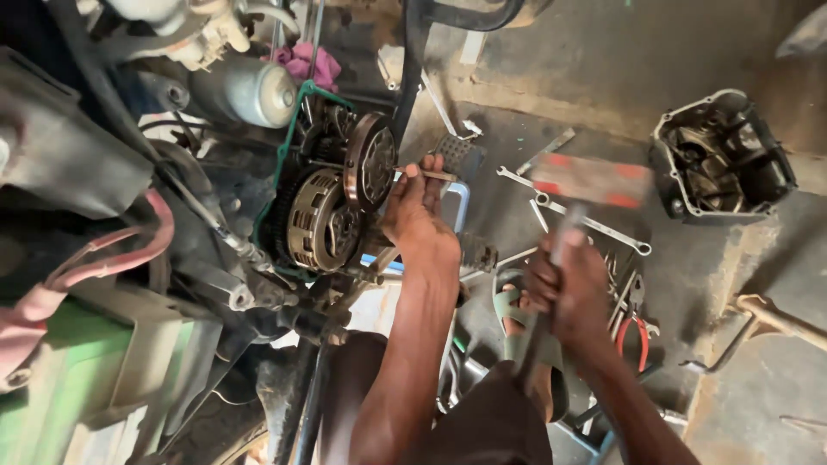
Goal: The person works on the clutch assembly of a motorcycle engine, holding a long metal rod against a component and striking it with a hammer to drive it into place. They reposition the rod repeatedly, pick up and set down wrenches and pliers from the ground, and continue tapping the part into the engine.
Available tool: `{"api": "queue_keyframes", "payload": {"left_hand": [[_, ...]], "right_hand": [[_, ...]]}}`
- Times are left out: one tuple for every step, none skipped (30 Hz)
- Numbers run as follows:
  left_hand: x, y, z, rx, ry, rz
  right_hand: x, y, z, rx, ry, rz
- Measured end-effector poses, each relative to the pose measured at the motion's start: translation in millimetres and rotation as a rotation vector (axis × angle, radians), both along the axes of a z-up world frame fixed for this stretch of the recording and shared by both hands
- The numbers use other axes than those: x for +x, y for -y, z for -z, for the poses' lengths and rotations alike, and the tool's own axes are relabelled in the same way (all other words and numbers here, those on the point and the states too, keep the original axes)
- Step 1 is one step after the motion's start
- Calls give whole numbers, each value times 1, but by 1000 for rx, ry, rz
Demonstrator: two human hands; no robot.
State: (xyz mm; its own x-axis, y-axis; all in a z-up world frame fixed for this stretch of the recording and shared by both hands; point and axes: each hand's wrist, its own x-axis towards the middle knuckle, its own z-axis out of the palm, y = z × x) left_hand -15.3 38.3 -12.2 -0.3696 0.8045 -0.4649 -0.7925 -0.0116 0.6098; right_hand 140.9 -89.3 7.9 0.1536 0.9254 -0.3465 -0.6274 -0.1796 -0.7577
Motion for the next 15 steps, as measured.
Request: {"api": "queue_keyframes", "payload": {"left_hand": [[0, -3, 2, 36, 17, 4], [-1, 0, 7, 57, 36, 3], [-2, 6, 11, 47, 39, 8], [-3, 3, 12, 44, 51, 0], [-3, -1, 11, 42, 63, -8], [-4, -3, 14, 52, 68, -1], [-4, -6, 18, 52, 65, 2], [-6, -7, 24, 47, 61, -4], [-3, -8, 22, 52, 65, -6], [-3, -5, 22, 72, 38, -10], [-3, -2, 23, 92, 11, -13], [-3, -2, 23, 85, 5, -13], [-2, -1, 22, 114, 26, -28], [1, -3, 20, 147, 52, -43], [0, 0, 16, 146, 52, -43]], "right_hand": [[-11, -10, -2, -20, 3, -8], [-22, -15, -4, -54, 8, -21], [-31, -15, -6, -65, 10, -16], [-41, -23, -11, -16, -94, 46], [-51, -32, -16, 34, -198, 106], [-58, -28, -13, 45, -194, 111], [-65, -24, -9, 29, -174, 131], [-73, -18, -3, 7, -155, 142], [-77, -15, -3, 12, -152, 139], [-83, -8, -2, -9, -142, 103], [-88, -1, 0, -29, -131, 67], [-91, -4, 1, -35, -137, 67], [-93, -6, 3, -26, -141, 56], [-93, -11, 3, -12, -141, 46], [-93, -11, 5, -13, -141, 47]]}}
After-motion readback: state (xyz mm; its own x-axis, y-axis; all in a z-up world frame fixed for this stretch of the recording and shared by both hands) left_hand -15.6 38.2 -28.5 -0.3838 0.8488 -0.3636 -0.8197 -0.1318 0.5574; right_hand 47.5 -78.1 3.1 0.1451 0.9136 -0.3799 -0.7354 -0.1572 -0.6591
